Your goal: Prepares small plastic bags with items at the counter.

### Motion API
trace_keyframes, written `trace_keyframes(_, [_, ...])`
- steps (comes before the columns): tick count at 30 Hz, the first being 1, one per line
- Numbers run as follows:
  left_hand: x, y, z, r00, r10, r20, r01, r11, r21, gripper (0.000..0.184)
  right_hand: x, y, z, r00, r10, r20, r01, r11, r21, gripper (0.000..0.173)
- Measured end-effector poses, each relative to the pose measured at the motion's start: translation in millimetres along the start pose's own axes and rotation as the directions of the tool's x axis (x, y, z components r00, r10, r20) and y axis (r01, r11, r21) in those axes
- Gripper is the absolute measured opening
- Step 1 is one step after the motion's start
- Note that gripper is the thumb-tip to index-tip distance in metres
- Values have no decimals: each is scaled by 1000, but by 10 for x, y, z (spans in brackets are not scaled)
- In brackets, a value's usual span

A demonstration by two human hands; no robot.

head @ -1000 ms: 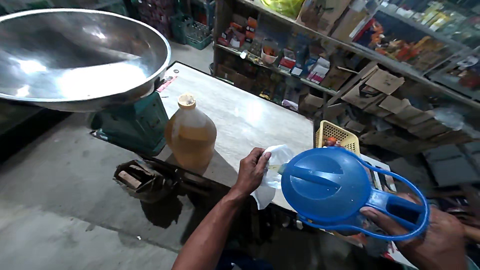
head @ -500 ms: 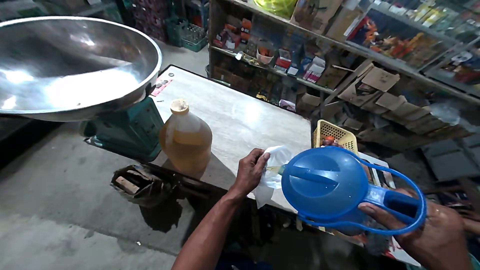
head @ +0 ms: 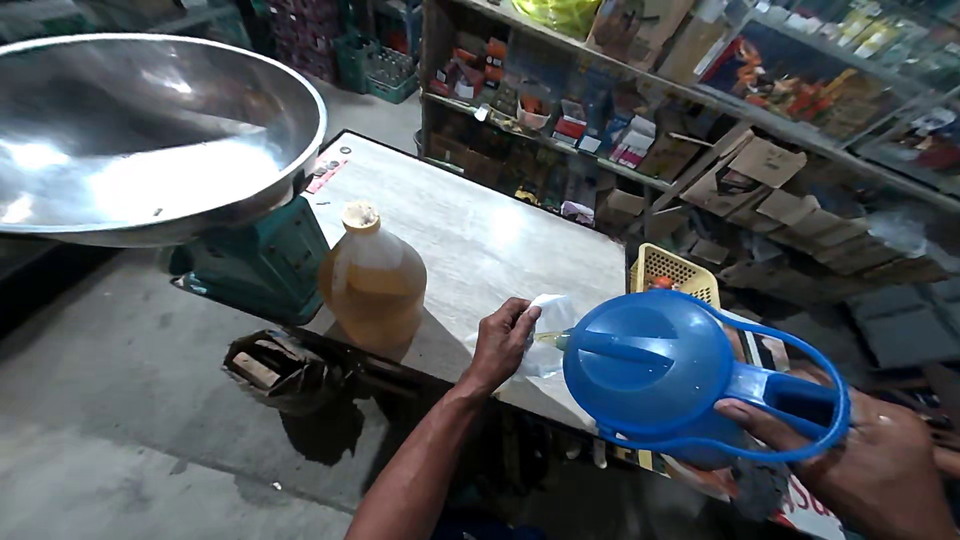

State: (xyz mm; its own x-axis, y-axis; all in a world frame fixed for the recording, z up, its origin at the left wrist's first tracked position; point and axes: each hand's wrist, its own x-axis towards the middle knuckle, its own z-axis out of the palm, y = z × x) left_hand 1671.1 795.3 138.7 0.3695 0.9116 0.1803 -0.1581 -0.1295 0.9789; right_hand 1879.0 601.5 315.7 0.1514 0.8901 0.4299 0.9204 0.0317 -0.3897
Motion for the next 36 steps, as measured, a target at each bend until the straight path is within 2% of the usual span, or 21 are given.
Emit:
trace_keyframes(14, [-20, -79, -3, 999, -15, -32, 15, 1000, 9, 19, 42, 20, 81, 999, -22, 24, 21, 999, 29, 54])
trace_keyframes(36, [-37, -86, 0, 998, -38, -41, 37, 999, -11, 19, 53, 40, 103, 999, -33, 25, 34, 999, -40, 61])
